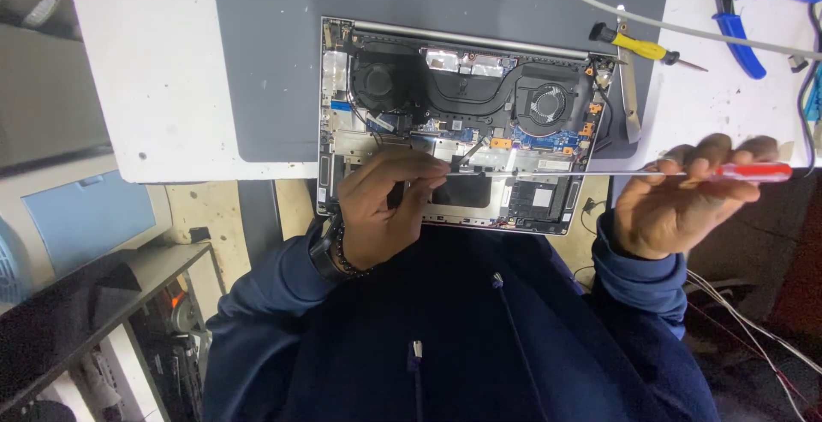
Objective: Repair internal components of a laptop using a screwdriver and handling small parts
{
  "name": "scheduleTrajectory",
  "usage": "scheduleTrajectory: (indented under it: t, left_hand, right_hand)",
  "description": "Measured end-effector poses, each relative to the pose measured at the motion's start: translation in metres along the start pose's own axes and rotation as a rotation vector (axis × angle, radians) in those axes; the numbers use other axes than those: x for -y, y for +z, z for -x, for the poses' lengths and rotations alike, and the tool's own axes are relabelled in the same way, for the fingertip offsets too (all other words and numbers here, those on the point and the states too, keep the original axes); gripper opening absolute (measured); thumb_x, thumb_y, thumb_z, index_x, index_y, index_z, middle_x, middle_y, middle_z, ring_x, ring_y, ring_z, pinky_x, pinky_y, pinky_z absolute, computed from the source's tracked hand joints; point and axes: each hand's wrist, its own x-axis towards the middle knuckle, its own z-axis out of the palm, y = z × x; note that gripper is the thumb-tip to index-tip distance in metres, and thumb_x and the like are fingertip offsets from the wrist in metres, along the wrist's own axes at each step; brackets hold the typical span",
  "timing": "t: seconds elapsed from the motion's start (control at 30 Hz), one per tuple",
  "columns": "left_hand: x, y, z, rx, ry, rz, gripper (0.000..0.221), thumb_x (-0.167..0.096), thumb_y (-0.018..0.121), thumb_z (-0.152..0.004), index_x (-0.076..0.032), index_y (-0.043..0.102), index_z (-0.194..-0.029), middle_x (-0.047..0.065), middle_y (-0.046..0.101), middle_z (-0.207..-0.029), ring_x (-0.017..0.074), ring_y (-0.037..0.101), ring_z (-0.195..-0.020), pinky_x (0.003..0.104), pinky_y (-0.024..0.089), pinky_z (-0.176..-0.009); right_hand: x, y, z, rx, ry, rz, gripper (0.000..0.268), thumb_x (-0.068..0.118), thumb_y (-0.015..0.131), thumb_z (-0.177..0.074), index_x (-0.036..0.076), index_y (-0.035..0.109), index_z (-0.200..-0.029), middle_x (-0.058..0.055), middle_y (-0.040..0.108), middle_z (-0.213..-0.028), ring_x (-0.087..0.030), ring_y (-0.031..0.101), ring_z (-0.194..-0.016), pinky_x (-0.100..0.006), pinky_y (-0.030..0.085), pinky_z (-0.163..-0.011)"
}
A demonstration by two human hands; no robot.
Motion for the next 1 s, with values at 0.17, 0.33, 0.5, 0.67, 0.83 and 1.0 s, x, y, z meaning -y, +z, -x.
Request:
scheduleTrajectory:
  t: [0.17,0.33,0.5,0.67,0.83,1.0]
  left_hand:
    - [0.009,-0.002,0.0,0.047,-0.043,-0.065,0.01,0.008,0.072,-0.094,-0.001,0.071,-0.1,0.012,0.074,-0.097,0.0247,0.075,-0.09,0.035,0.065,-0.084]
    - [0.02,-0.002,0.003,0.051,-0.146,0.137,0.008,0.002,0.065,-0.101,-0.001,0.068,-0.108,0.012,0.074,-0.105,0.0245,0.075,-0.099,0.034,0.063,-0.091]
    - [0.019,0.0,-0.004,0.046,-0.127,0.209,0.009,0.003,0.065,-0.101,-0.001,0.07,-0.107,0.013,0.073,-0.105,0.0255,0.073,-0.099,0.035,0.063,-0.092]
    - [0.018,-0.006,-0.004,0.045,-0.148,0.112,0.008,-0.002,0.068,-0.1,-0.003,0.071,-0.108,0.01,0.073,-0.107,0.0239,0.069,-0.104,0.034,0.061,-0.094]
    - [0.015,-0.008,-0.003,0.055,-0.203,0.206,0.014,0.005,0.063,-0.102,-0.002,0.068,-0.113,0.013,0.071,-0.111,0.0265,0.074,-0.107,0.034,0.065,-0.097]
    - [0.012,-0.008,-0.004,0.063,-0.219,0.187,0.013,0.005,0.061,-0.103,-0.002,0.067,-0.112,0.013,0.071,-0.111,0.0267,0.074,-0.108,0.034,0.065,-0.098]
  right_hand:
    - [0.002,0.017,-0.002,0.085,0.349,-0.274,0.029,0.03,0.061,-0.113,0.011,0.064,-0.135,-0.008,0.072,-0.115,-0.026,0.078,-0.107,-0.033,0.07,-0.092]
    - [0.001,0.004,0.003,-0.016,0.399,-0.215,0.024,0.027,0.055,-0.117,0.014,0.061,-0.137,-0.007,0.066,-0.12,-0.026,0.074,-0.111,-0.037,0.067,-0.098]
    - [0.002,0.001,0.004,0.046,0.35,-0.197,0.027,0.007,0.059,-0.116,0.015,0.061,-0.141,-0.008,0.065,-0.126,-0.027,0.072,-0.115,-0.039,0.066,-0.105]
    - [0.002,0.007,0.004,-0.01,0.357,-0.161,0.024,0.012,0.063,-0.113,0.015,0.058,-0.136,-0.008,0.062,-0.122,-0.025,0.071,-0.11,-0.038,0.067,-0.102]
    - [0.002,0.011,0.004,0.013,0.349,-0.147,0.028,0.006,0.064,-0.111,0.016,0.055,-0.136,-0.008,0.063,-0.121,-0.027,0.072,-0.113,-0.038,0.067,-0.101]
    - [0.003,0.015,0.005,-0.009,0.336,-0.107,0.027,0.012,0.068,-0.11,0.018,0.055,-0.133,-0.005,0.061,-0.118,-0.023,0.071,-0.106,-0.035,0.067,-0.096]
